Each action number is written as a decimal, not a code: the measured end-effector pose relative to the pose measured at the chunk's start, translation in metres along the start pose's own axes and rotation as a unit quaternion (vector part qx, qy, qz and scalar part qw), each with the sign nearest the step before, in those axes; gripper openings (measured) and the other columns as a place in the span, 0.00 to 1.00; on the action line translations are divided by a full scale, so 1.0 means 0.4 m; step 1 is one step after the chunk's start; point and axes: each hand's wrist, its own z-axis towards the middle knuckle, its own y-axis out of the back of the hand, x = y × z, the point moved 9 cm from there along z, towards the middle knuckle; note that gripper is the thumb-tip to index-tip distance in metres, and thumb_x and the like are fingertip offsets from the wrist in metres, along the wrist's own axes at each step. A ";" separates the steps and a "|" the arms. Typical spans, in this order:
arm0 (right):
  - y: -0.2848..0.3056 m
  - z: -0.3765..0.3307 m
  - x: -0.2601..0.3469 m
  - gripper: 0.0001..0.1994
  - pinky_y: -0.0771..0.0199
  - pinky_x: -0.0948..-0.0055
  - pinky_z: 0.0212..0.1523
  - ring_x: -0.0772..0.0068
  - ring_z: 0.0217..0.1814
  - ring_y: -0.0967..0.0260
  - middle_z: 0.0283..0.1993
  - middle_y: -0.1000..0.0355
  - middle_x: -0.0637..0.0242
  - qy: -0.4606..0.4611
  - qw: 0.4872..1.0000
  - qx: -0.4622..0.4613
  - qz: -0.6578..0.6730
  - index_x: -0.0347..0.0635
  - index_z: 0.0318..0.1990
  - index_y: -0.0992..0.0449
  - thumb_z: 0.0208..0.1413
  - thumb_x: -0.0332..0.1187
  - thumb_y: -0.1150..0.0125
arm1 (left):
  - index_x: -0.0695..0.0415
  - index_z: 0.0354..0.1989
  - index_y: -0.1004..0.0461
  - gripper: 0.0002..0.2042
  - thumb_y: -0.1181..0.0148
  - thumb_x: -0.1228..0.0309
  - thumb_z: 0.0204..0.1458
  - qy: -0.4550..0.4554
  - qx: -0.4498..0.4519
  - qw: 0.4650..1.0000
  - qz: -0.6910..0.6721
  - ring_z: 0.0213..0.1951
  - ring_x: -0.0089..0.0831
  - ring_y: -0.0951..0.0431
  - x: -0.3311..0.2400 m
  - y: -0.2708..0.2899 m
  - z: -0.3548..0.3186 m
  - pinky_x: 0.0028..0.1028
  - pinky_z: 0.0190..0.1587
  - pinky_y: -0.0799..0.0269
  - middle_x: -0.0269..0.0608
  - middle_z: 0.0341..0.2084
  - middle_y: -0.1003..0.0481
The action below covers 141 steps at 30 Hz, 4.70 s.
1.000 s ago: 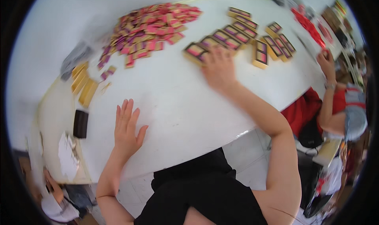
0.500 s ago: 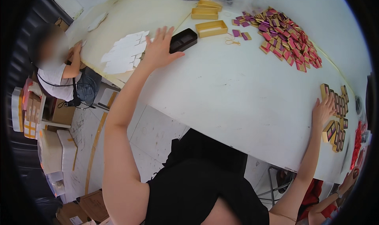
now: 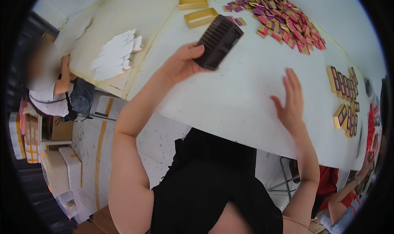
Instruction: The person assembles cosmetic compacts by placing dark plastic inserts into gold-colored boxes, then inserting small colored paper pieces into the inserts. The person repeatedly picks up inserts, places them into boxes, and adds paper pieces, stacking completed units on the table.
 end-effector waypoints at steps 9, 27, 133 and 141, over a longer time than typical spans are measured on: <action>-0.207 0.053 0.037 0.37 0.31 0.62 0.59 0.63 0.65 0.39 0.63 0.41 0.59 -0.305 0.720 0.052 0.621 0.40 0.67 0.50 0.55 0.30 0.33 | 0.58 0.63 0.37 0.29 0.35 0.71 0.51 0.023 -0.022 0.992 0.121 0.58 0.33 0.34 0.193 -0.162 0.048 0.35 0.57 0.33 0.42 0.56 0.34; -0.171 0.022 -0.100 0.36 0.34 0.66 0.58 0.62 0.56 0.32 0.55 0.32 0.54 -0.231 0.909 -0.071 0.339 0.34 0.64 0.46 0.48 0.26 0.34 | 0.57 0.63 0.34 0.41 0.31 0.50 0.39 0.143 -0.115 0.551 0.814 0.63 0.45 0.35 -0.330 0.432 0.427 0.37 0.63 0.38 0.52 0.60 0.33; -0.151 0.057 -0.083 0.19 0.56 0.44 0.72 0.54 0.73 0.50 0.70 0.41 0.68 -0.037 0.984 0.176 0.013 0.50 0.57 0.25 0.57 0.29 0.43 | 0.61 0.50 0.31 0.19 0.67 0.62 0.65 0.027 -0.219 0.975 -0.040 0.44 0.37 0.22 0.163 -0.082 0.189 0.39 0.48 0.23 0.46 0.43 0.24; -0.182 0.040 -0.095 0.19 0.64 0.33 0.71 0.59 0.77 0.58 0.72 0.44 0.75 -0.027 0.976 0.216 -0.015 0.64 0.63 0.31 0.67 0.46 0.56 | 0.62 0.48 0.32 0.15 0.58 0.63 0.65 -0.011 -0.230 0.970 -0.077 0.42 0.33 0.23 0.151 -0.087 0.175 0.37 0.47 0.24 0.42 0.41 0.25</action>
